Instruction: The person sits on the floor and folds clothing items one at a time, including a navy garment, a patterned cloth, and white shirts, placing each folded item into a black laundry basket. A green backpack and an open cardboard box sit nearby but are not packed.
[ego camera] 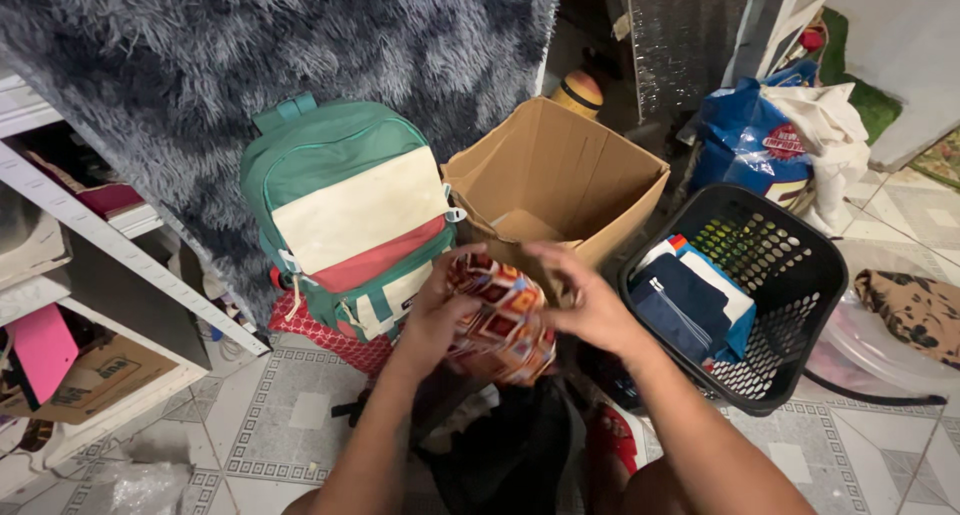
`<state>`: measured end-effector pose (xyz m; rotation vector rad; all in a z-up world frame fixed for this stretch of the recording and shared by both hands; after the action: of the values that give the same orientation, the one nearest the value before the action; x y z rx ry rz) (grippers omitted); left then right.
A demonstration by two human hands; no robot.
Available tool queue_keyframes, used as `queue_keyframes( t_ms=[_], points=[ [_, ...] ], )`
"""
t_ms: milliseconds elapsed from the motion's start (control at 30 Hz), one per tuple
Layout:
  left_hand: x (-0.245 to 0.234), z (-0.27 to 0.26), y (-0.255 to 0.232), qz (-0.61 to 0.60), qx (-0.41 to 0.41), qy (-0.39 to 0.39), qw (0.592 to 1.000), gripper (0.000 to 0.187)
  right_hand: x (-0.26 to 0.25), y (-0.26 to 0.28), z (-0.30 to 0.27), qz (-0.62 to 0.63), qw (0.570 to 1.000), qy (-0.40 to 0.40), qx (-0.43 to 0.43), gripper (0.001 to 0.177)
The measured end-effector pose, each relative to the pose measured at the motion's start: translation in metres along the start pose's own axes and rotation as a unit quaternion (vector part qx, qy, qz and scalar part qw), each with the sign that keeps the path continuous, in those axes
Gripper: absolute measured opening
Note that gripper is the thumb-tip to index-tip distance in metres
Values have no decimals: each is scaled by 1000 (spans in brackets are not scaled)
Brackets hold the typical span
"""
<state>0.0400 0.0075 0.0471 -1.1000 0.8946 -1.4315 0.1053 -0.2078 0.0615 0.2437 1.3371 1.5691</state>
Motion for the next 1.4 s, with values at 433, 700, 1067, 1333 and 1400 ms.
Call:
queue_keyframes(
  t_ms=[433,700,1067,1333,1400],
  points=[
    [-21,2,-14,-55,74,14,996,72,10,-25,-3,76,949,197,232,55],
    [-14,-1,1,-73,13,21,997,69,18,-56,-7,-129,958,162,200,47],
    [-14,0,33,-20,-4,-99,995,60,20,-40,0,86,979,66,172,67],
    [19,0,64,-79,-119,-131,981,42,59,-2,-13,-23,983,100,150,128],
    [18,-1,65,-83,-125,-138,979,45,62,-10,-16,-17,977,103,186,124]
  ],
)
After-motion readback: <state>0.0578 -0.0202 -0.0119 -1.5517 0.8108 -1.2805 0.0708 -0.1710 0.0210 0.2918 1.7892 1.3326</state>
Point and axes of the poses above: each hand's wrist, its own z-axis towards the middle knuckle, its own x-axis out of the palm, y = z × x, the point moved 4 cm from there along z, towards the middle knuckle, and after that the axes turned 4 degrees about x, right-handed, at the moved point
